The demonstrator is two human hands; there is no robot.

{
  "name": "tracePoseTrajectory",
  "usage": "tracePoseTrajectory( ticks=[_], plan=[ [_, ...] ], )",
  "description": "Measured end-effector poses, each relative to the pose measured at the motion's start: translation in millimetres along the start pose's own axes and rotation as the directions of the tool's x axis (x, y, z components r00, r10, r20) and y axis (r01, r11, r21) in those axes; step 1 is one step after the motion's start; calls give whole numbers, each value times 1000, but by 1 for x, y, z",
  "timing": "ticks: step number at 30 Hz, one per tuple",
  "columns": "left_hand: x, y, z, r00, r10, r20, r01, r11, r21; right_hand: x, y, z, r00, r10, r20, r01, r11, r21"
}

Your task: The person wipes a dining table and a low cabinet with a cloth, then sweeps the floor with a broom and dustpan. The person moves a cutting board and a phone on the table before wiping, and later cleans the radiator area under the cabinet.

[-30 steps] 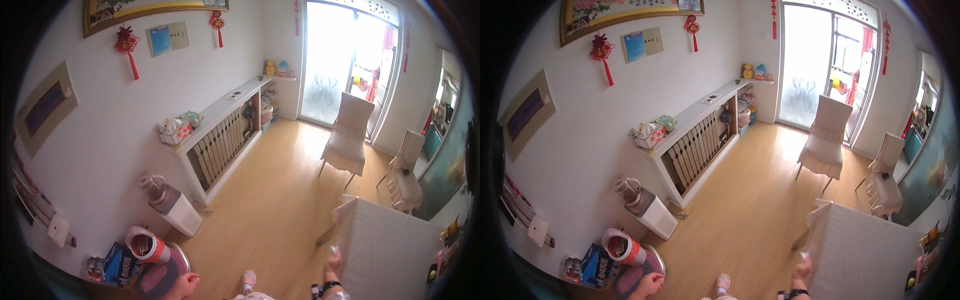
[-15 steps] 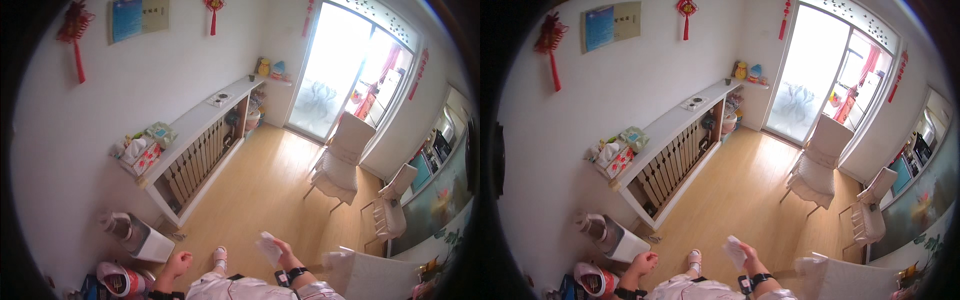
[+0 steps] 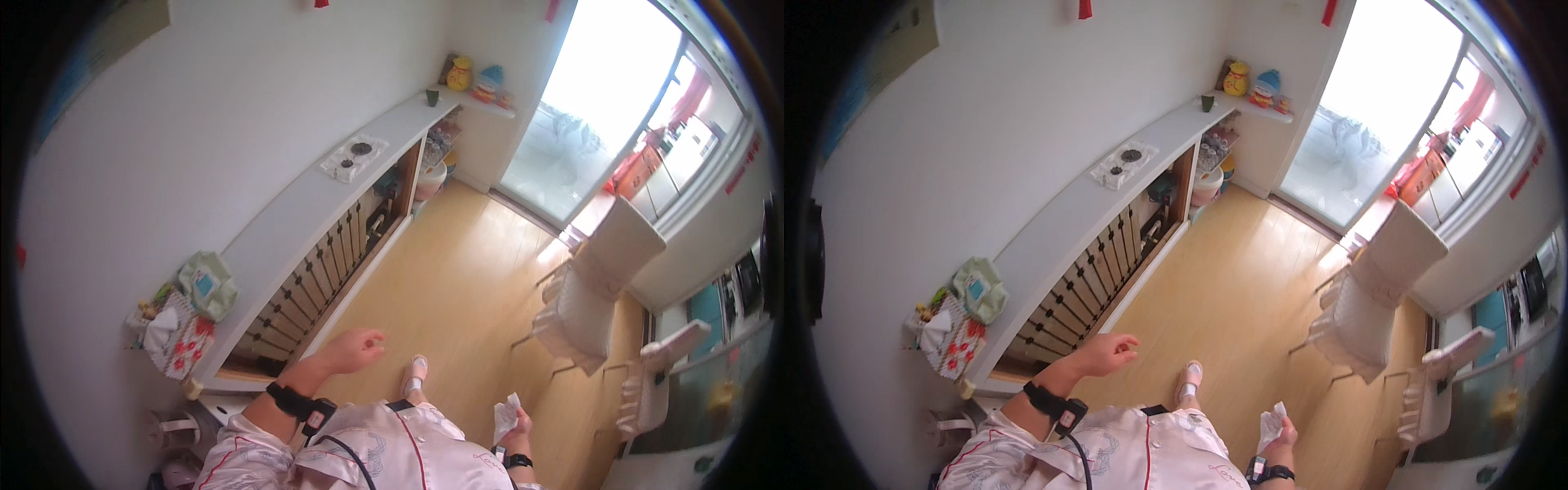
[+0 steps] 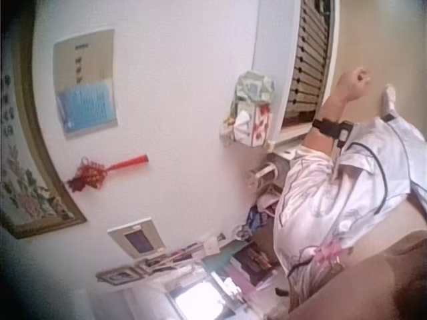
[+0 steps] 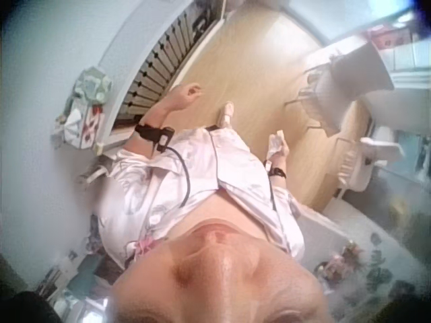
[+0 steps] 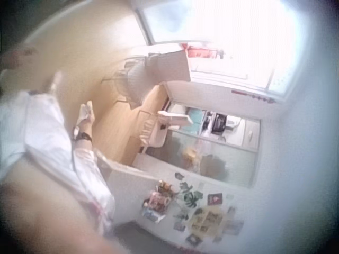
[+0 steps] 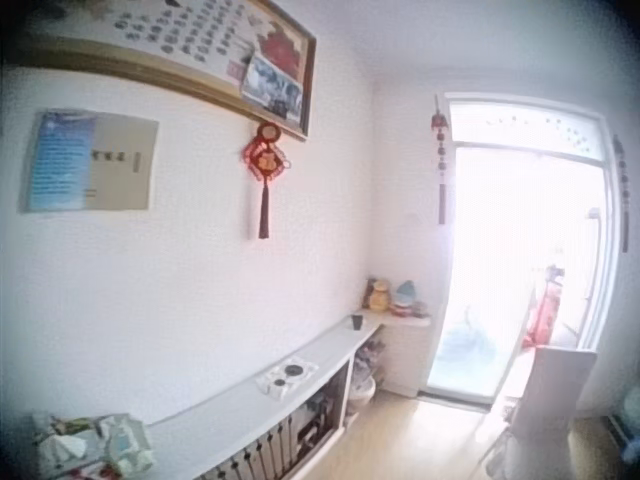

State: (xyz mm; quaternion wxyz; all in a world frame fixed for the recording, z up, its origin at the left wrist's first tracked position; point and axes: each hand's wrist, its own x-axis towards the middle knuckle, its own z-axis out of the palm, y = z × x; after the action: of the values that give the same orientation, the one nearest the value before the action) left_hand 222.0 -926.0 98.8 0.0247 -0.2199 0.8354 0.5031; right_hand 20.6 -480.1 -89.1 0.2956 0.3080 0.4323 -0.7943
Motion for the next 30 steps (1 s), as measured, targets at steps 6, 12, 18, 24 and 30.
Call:
tracePoseTrajectory(
  ticks=[6, 12, 18, 24, 30],
  plan=[
    [91, -20, -41, 938, -271, -217, 263, 962, -69, 145, -97, 226, 927, -114, 358, 289, 825, -486],
    [164, -37, -85, 842, -428, -329, 301, 878, -373, 263, -130, 491, 792, -228, 567, 556, 652, -515],
    [280, -46, -174, 853, -364, -373, 181, 878, -443, 340, -83, 731, 520, -297, 801, 832, 389, -395],
    [372, -13, -238, 884, -274, -379, 178, 946, -269, 373, 39, 890, 137, 268, 954, 855, -519, 23],
    [408, -6, -246, 777, -472, -416, 299, 859, -417, 386, 62, 946, 92, 587, 804, 834, -487, 260]
  ],
)
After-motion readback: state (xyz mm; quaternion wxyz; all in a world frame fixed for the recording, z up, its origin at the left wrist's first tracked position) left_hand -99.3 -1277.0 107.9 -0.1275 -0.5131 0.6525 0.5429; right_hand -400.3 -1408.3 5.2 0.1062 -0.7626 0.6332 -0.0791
